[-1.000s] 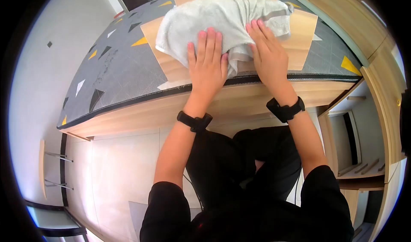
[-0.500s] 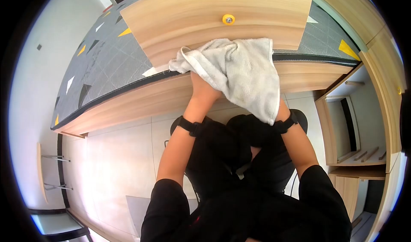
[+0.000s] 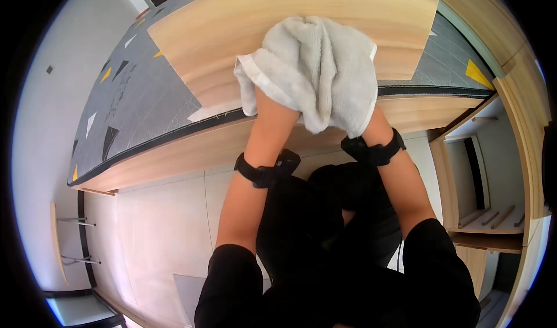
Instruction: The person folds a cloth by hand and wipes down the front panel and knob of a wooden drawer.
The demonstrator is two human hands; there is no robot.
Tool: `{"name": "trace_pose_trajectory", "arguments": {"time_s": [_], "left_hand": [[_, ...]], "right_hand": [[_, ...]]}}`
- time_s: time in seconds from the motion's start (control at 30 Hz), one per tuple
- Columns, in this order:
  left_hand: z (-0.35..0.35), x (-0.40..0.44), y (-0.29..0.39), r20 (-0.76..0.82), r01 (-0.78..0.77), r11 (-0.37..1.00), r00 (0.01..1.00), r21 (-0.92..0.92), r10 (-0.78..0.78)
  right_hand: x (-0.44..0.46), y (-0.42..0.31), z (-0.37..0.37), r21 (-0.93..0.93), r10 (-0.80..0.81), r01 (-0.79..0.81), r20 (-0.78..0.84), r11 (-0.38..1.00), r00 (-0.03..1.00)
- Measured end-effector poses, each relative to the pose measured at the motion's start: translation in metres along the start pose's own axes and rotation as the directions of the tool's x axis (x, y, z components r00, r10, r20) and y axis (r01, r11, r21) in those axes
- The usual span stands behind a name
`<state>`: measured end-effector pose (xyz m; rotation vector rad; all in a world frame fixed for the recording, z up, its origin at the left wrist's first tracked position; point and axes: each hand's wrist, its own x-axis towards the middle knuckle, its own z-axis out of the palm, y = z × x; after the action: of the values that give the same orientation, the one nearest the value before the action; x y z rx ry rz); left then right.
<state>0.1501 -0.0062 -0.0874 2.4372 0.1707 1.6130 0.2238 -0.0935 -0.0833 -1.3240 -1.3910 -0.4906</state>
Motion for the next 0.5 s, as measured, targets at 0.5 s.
{"name": "trace_pose_trajectory", "arguments": {"time_s": [0.5], "left_hand": [[-0.003,-0.038,-0.002,0.205,-0.047,0.985,0.975,-0.164,0.081]], "right_hand": [[-0.047,0.004,-0.006,-0.23,0.186,-0.166,0.065,0.959,0.98]]}}
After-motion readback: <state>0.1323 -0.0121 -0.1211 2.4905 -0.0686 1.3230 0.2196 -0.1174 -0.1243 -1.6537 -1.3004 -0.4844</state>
